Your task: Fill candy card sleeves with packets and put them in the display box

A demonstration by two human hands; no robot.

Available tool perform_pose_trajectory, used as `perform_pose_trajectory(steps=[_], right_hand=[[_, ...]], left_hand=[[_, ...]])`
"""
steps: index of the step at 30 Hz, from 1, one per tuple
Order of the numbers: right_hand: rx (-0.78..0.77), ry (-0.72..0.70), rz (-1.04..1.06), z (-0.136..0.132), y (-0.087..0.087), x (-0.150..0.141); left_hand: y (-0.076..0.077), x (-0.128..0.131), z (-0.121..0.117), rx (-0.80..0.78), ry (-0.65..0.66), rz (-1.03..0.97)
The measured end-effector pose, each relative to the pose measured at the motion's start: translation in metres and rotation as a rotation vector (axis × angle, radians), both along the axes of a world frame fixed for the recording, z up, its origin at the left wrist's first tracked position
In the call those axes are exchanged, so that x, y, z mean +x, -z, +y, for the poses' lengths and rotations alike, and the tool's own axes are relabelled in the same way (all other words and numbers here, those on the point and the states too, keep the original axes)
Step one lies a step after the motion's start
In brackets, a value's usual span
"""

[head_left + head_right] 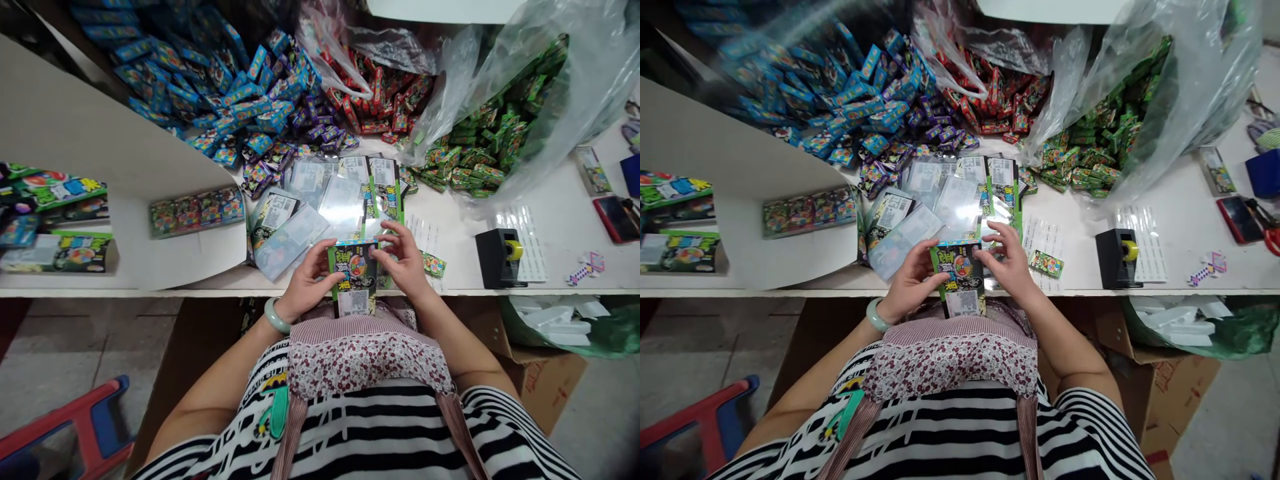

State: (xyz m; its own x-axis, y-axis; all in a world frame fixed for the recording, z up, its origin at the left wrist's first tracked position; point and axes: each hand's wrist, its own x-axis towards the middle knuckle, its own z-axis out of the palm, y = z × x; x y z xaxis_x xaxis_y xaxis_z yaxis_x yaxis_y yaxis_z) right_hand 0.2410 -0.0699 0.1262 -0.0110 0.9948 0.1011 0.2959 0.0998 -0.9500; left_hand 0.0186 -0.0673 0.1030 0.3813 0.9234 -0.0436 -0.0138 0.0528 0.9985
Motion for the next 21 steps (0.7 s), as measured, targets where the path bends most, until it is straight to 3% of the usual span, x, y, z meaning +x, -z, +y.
perform_pose_trajectory(steps=[2,5,8,11,14,17,21], right_hand=[[-0.049,0.101,0.145,-0.007,0.008,-0.006],[-0.068,0.146,0.218,-0.01,0.012,-0.013],[-0.069,0.079,0.231,-0.005,0.005,-0.01],[-0.04,0.016,0.217,0.004,-0.003,0.0],[-0.051,0.002,0.272,0.014,-0.007,0.008],[-0.121,-0.026,0.371,0.017,-0.01,0.013],[-0.074,-0.056,0.193,0.012,-0.018,0.015]], left_hand=[[0.0,-0.002,0.003,0.02,0.012,-0.003],[0.003,0.001,0.007,0.077,0.006,-0.006],[0.002,0.008,0.013,0.16,-0.164,0.034],[-0.01,0.017,0.022,0.258,-0.279,0.058],[-0.023,0.024,0.031,0.322,-0.234,0.057],[-0.029,0.026,0.037,0.285,-0.183,0.035],[-0.029,0.026,0.037,0.287,-0.148,-0.008]])
